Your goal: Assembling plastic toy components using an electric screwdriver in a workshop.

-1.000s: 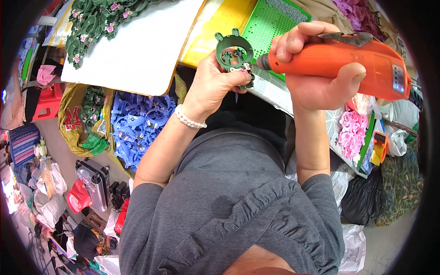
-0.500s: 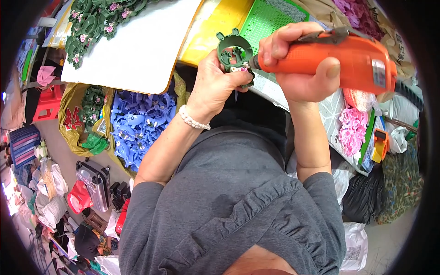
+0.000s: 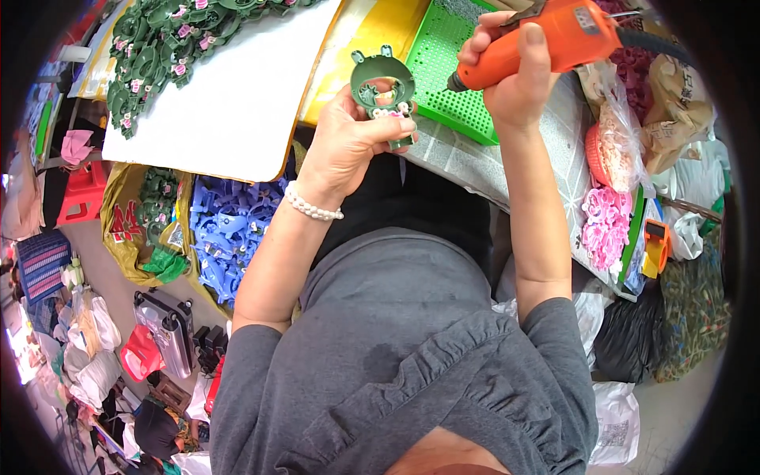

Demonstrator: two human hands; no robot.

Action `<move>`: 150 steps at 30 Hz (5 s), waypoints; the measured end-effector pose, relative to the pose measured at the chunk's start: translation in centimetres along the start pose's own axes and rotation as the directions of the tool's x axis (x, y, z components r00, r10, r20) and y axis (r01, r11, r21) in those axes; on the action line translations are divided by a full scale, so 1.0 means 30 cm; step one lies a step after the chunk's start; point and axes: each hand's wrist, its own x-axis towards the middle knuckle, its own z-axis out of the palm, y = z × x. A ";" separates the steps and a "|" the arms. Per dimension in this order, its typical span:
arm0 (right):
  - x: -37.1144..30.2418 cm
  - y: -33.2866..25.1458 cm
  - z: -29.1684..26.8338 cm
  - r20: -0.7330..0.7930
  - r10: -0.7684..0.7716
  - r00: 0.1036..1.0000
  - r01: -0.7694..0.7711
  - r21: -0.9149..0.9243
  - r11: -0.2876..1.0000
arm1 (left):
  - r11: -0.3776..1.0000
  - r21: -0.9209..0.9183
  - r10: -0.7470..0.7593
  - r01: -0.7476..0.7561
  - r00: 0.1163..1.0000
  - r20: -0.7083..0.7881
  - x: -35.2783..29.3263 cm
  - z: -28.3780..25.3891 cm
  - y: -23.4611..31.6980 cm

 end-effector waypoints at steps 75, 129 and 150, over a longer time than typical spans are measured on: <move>-0.124 -0.073 0.073 0.473 -0.141 0.870 0.028 0.237 0.971 | 0.964 0.213 0.192 -0.157 0.969 -0.156 0.014 0.095 -0.072; -0.109 -0.117 -0.121 0.098 0.031 0.995 -0.027 -0.047 0.999 | -0.713 0.694 0.498 -0.098 0.626 0.600 0.268 -0.302 0.588; -0.120 -0.108 -0.134 0.058 0.060 0.996 -0.058 -0.045 0.997 | -0.671 0.741 0.497 0.004 0.745 0.445 0.276 -0.211 0.466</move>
